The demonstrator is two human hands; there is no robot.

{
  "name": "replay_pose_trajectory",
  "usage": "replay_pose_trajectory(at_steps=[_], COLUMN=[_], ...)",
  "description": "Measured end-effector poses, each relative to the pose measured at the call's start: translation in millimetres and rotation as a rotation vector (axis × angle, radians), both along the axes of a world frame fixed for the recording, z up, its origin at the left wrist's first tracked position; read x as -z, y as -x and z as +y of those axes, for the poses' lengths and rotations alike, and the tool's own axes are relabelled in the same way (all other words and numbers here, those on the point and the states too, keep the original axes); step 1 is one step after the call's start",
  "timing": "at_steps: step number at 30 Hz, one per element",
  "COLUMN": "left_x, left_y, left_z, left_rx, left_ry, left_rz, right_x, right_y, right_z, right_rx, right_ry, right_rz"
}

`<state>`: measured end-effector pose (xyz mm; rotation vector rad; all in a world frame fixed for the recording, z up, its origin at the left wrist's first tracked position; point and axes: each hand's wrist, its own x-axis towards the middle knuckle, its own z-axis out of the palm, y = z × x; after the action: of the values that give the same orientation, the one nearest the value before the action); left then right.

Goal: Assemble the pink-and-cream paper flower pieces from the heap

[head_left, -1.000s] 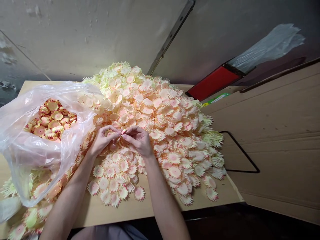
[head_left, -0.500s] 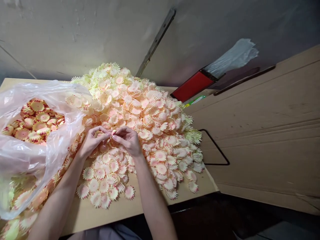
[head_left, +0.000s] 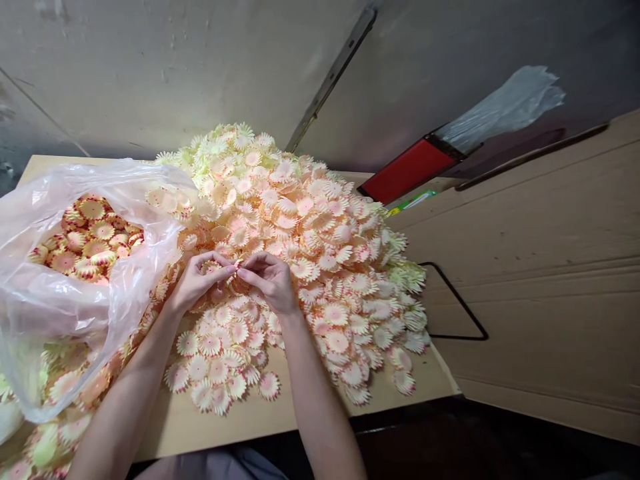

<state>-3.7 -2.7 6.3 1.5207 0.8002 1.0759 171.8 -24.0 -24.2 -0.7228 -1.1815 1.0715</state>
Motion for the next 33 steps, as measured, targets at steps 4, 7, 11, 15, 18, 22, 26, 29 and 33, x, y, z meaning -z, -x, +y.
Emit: replay_pose_trajectory(at_steps=[4, 7, 11, 15, 18, 22, 26, 29, 33], left_x=[-0.1, -0.4, -1.8, -3.2, -3.2, -2.9, -2.6, -3.1, -4.2], left_y=[1.0, 1.2, 0.5, -0.3, -0.2, 0.3, 0.3, -0.1, -0.6], left_z=[1.1, 1.9, 0.9, -1.5, -2.3, -1.9, -0.3, 0.0, -0.7], left_rx=[0.002, 0.007, 0.008, 0.005, 0.007, -0.004, 0.002, 0.009, 0.001], left_ry=[-0.066, -0.100, -0.116, -0.122, -0.112, -0.106, -0.117, -0.115, -0.123], left_rz=[0.051, 0.073, 0.074, 0.087, 0.083, 0.079, 0.070, 0.061, 0.060], right_x=[-0.2, 0.4, 1.9, 1.5, 1.1, 2.2, 2.3, 1.0, 0.8], right_y=[-1.4, -2.3, -3.1, -2.6, -3.0, -4.0, -4.1, -4.0, -4.1], right_z=[-0.4, 0.2, 0.2, -2.0, -2.9, -2.8, -2.7, -2.7, -2.2], right_rx=[0.000, 0.002, -0.052, -0.058, -0.054, -0.047, -0.043, -0.036, -0.037], right_ry=[0.016, 0.005, -0.001, 0.012, 0.008, -0.010, -0.019, -0.005, -0.015], right_rz=[-0.012, -0.010, 0.030, 0.047, 0.015, -0.024, -0.024, -0.025, -0.031])
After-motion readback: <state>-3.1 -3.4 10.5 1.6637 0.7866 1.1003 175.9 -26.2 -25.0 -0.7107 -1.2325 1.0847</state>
